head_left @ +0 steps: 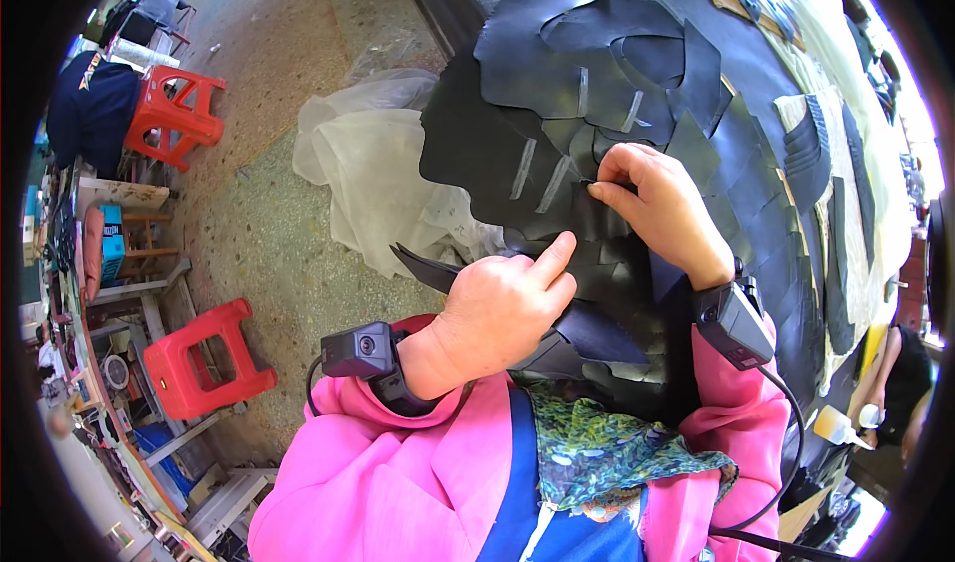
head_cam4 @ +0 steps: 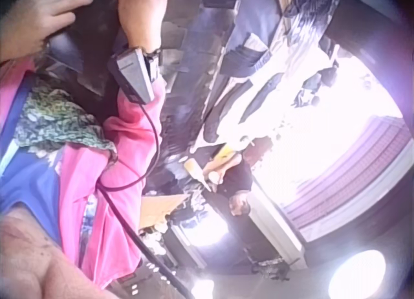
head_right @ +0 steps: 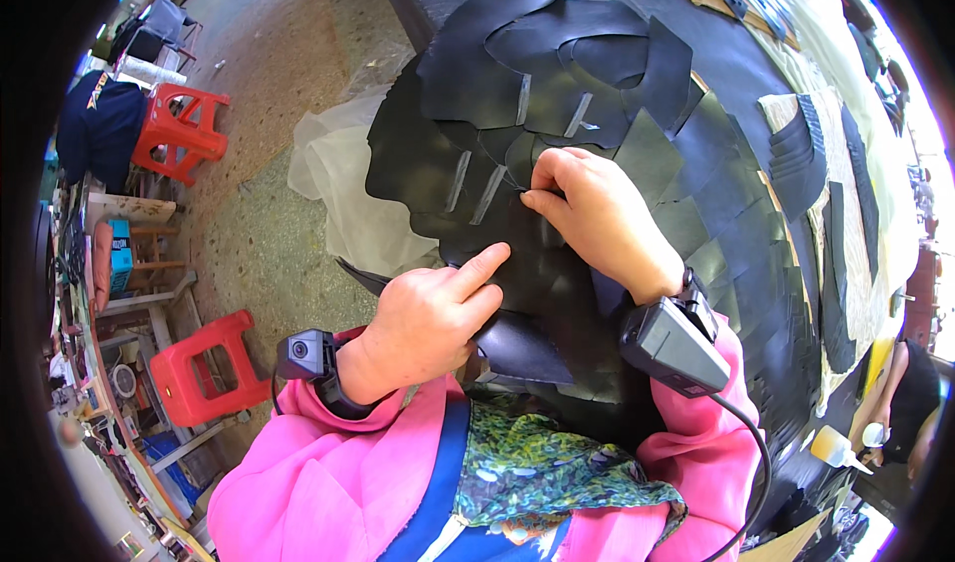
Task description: Aligning and placing black leather/synthetic shoe upper components onto a large assembly sheet following a pattern.
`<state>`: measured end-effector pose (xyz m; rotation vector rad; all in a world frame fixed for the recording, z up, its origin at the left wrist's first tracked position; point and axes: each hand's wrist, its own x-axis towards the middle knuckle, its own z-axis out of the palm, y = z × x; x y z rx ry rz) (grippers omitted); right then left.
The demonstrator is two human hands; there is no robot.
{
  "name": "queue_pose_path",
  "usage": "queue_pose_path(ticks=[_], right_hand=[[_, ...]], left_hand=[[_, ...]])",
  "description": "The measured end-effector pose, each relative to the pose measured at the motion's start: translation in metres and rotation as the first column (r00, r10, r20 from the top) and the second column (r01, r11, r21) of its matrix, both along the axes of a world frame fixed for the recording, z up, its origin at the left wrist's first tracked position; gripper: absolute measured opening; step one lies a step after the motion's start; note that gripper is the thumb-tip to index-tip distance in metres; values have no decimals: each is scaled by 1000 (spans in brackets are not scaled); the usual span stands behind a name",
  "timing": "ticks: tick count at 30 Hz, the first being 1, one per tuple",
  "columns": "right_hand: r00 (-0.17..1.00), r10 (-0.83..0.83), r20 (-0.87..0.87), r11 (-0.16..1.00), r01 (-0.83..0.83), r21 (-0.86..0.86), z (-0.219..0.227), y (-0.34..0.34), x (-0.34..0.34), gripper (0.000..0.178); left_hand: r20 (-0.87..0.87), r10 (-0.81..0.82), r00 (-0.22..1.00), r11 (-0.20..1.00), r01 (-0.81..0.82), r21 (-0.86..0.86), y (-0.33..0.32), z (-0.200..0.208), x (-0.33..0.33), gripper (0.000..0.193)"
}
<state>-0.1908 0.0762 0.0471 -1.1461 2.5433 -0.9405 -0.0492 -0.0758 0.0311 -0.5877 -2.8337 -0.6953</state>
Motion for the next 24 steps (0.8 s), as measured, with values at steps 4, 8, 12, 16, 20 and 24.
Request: queue_pose_path(ticks=[4, 8, 12, 16, 20, 24], right_hand=[[1000, 5, -7, 998, -5, 56, 0, -4, 0, 16], [995, 7, -103, 996, 3, 92, -3, -3, 1, 17], [984, 20, -178, 979, 17, 204, 2, -5, 1, 18], [980, -2, -198, 960, 57, 273, 10, -3, -3, 19], [995, -30, -93, 977, 49, 206, 24, 19, -10, 19], [939, -114, -324, 977, 166, 136, 31, 58, -28, 16]], left_hand=[[32, -7, 999, 999, 9, -47, 0, 6, -1, 16], [56, -25, 998, 999, 27, -24, 0, 7, -7, 18], [41, 11, 999, 1000, -10, -11, 1, 5, -13, 20], [102, 47, 994, 997, -41, -66, 3, 5, -21, 18], [175, 10, 985, 994, 9, -108, 2, 19, -27, 16], [159, 9, 987, 993, 11, -122, 6, 24, -33, 15]])
